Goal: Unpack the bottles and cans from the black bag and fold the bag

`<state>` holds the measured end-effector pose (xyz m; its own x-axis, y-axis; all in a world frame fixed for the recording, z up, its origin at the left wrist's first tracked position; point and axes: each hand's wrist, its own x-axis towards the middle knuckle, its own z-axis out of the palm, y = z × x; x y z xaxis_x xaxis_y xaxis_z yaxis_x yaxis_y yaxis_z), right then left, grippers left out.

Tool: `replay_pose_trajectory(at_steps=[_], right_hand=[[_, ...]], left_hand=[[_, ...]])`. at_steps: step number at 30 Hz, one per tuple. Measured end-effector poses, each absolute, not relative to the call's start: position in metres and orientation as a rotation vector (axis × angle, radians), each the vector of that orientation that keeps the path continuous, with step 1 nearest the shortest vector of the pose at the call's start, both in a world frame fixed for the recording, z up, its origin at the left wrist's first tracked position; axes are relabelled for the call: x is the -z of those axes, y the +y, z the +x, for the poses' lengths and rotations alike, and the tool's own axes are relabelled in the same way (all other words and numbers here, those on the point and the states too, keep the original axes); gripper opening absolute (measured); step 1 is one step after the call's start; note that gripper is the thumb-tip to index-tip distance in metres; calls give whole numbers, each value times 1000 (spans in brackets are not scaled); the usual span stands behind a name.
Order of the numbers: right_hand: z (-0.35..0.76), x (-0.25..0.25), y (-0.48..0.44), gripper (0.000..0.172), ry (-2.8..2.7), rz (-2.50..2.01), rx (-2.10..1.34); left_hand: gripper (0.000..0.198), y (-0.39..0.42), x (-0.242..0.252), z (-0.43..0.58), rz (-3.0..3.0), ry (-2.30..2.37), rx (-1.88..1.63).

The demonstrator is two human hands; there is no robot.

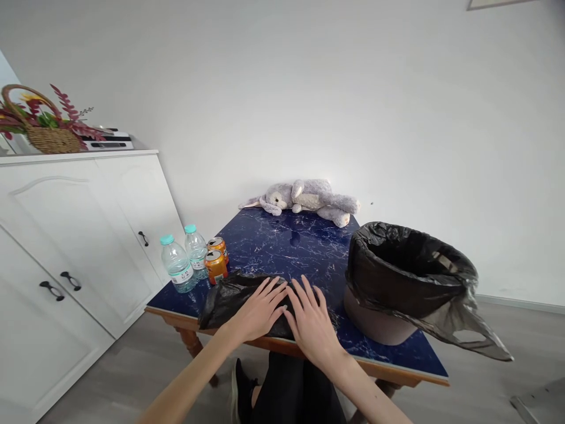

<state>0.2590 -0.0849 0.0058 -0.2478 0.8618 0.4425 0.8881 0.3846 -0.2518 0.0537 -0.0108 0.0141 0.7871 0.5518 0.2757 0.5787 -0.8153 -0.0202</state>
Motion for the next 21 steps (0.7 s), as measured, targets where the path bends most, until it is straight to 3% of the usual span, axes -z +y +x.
replay_pose_trajectory(at_steps=[8, 21], right_hand=[[290, 37, -53, 65, -2200, -1685, -199], [323, 37, -108, 70, -2295, -1548, -229]], left_hand=[[57, 12, 17, 2, -2906, -1301, 362], [52, -12, 5, -72, -2672, -1413, 483]])
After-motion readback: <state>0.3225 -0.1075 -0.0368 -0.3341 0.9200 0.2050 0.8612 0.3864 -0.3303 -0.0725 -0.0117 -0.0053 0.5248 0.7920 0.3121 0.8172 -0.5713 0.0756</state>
